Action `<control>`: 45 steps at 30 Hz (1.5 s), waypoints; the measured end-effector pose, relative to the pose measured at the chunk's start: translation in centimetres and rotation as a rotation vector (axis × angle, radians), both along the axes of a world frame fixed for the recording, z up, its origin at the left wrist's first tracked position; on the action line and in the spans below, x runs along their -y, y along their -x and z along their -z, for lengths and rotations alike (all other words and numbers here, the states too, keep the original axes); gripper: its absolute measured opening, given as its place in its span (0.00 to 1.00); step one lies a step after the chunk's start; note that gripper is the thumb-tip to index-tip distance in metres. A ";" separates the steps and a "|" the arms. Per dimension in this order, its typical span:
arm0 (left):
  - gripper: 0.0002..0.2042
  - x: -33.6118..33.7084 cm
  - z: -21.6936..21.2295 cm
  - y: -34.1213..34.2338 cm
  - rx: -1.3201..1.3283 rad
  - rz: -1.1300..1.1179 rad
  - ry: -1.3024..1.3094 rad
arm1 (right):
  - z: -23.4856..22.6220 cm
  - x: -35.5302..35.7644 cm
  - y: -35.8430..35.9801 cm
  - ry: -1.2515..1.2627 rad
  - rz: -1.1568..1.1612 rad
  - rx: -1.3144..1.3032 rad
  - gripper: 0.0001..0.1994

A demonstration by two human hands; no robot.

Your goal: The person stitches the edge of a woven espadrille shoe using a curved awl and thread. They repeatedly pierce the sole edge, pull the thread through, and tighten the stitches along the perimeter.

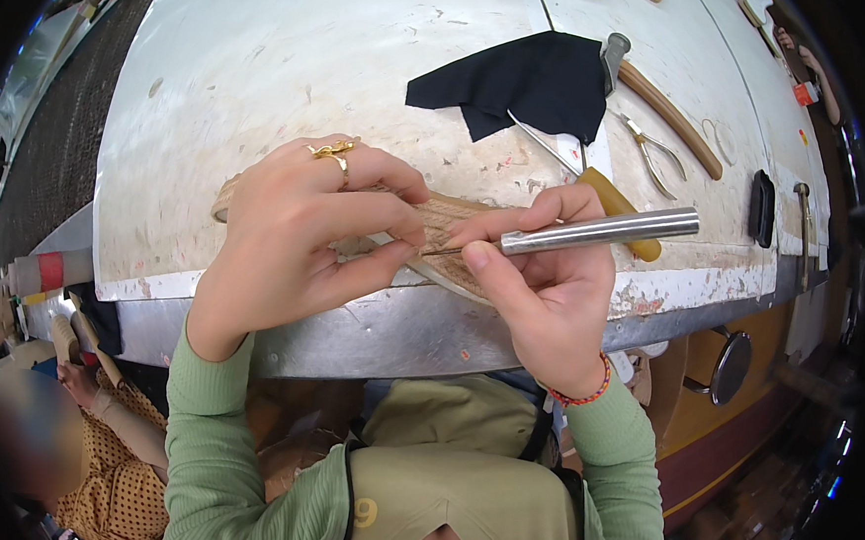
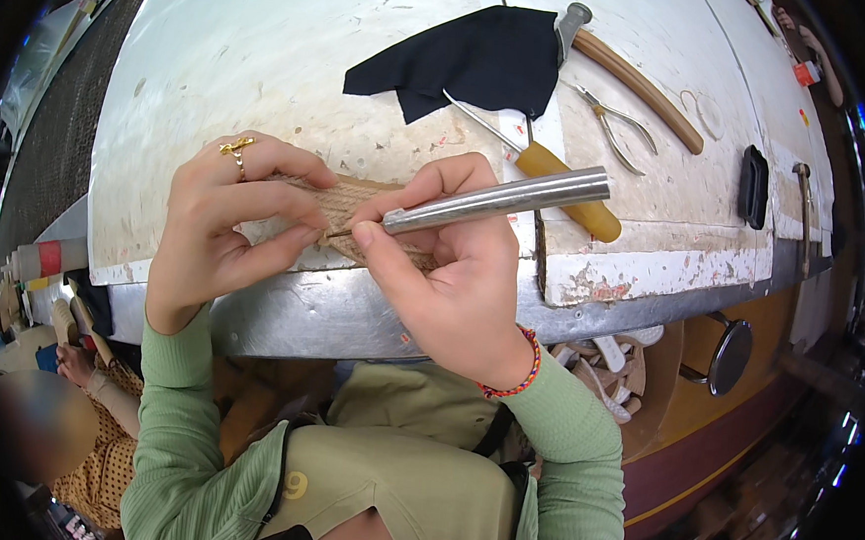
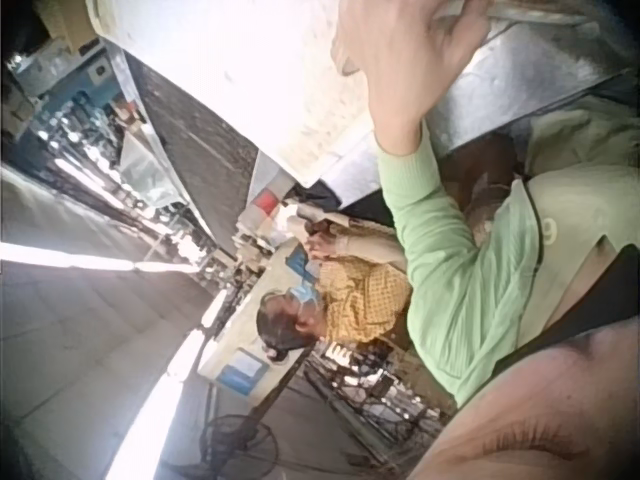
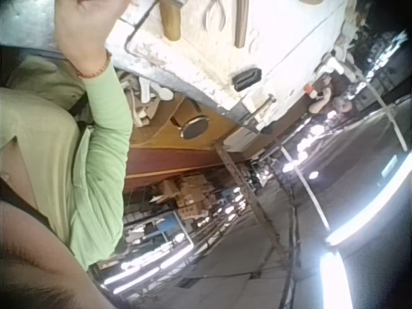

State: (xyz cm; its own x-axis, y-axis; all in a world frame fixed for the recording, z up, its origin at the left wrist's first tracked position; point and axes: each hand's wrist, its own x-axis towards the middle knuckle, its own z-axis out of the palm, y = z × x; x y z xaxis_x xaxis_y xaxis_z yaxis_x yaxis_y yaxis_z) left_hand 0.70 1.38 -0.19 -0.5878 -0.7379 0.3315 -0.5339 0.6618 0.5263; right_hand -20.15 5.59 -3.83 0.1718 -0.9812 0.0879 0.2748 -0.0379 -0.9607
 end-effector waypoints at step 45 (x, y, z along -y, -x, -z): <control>0.10 -0.3 0.3 -0.4 0.014 -0.015 -0.012 | 0.3 -0.8 -0.2 0.165 0.042 -0.122 0.17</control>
